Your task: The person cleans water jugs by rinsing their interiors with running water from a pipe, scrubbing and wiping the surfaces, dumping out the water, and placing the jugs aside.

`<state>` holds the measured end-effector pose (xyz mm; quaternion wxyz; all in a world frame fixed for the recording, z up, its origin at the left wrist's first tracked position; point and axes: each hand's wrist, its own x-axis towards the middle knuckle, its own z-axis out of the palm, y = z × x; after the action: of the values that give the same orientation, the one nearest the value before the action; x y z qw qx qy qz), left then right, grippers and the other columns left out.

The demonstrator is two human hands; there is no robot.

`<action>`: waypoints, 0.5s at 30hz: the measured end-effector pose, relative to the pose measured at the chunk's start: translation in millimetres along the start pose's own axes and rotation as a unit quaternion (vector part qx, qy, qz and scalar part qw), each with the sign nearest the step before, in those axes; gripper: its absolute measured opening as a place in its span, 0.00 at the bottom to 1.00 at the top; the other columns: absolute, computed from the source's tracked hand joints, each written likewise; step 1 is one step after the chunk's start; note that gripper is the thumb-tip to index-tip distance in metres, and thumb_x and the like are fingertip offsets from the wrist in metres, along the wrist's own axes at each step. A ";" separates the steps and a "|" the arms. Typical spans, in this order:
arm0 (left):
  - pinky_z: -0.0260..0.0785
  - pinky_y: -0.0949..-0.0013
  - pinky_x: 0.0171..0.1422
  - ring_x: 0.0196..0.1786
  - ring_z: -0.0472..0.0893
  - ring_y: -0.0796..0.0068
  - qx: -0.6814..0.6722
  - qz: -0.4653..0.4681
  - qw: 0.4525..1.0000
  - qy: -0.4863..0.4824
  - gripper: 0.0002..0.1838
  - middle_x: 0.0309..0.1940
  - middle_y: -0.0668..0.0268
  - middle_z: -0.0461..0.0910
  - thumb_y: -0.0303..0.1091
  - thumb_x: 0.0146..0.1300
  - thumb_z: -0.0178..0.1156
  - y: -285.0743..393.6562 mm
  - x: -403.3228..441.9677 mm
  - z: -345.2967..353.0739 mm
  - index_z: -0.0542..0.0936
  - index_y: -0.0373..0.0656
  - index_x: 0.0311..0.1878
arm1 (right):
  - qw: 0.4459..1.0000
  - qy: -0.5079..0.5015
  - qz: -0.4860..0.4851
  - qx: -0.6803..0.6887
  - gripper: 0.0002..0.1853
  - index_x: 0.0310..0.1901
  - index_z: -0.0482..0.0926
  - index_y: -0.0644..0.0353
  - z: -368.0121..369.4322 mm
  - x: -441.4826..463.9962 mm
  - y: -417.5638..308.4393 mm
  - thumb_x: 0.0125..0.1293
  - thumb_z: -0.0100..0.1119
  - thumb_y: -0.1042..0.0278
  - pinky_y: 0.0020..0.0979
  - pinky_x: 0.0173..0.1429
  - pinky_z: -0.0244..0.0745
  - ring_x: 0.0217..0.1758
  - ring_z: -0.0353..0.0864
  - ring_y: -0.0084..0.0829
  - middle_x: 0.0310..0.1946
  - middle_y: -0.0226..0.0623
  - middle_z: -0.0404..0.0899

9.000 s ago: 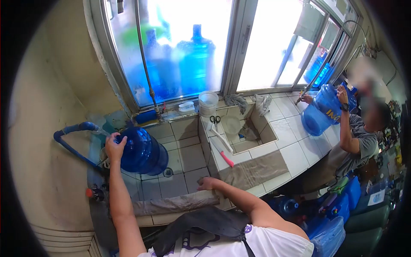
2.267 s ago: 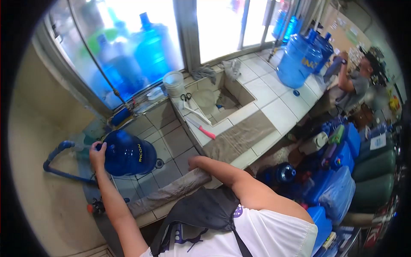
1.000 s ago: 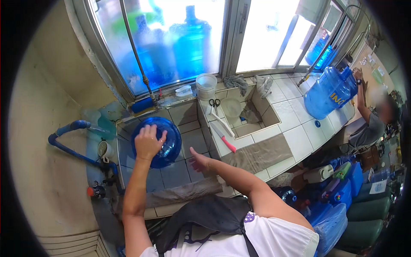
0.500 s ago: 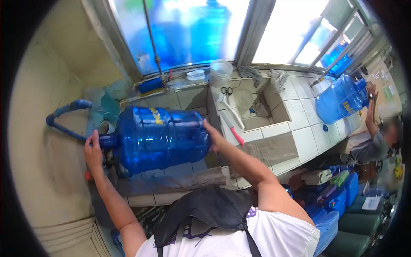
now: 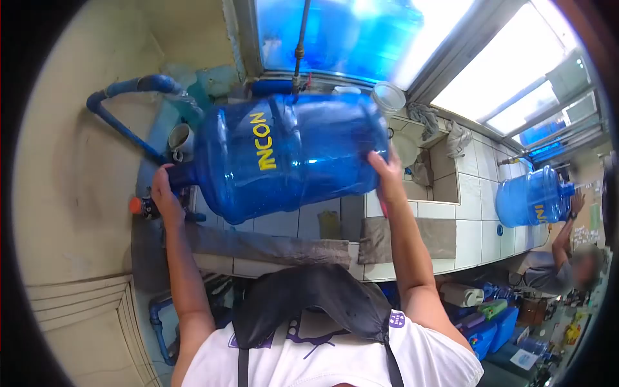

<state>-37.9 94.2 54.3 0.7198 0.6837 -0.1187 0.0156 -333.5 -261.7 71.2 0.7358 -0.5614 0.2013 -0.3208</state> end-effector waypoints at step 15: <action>0.71 0.70 0.40 0.40 0.79 0.75 -0.185 -0.310 0.930 -0.067 0.24 0.40 0.67 0.82 0.56 0.70 0.51 -138.2 -33.8 66.3 0.79 0.46 0.53 | 0.938 0.009 -0.178 -0.297 0.49 0.70 0.64 0.66 35.0 -16.7 -90.9 0.47 0.78 0.57 0.36 0.66 0.69 0.62 0.75 0.36 0.61 0.46 0.74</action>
<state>-55.1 24.5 -85.3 0.7928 0.5407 0.0502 -0.2766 -344.8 -240.6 167.1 0.4643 -0.7784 0.1903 -0.3771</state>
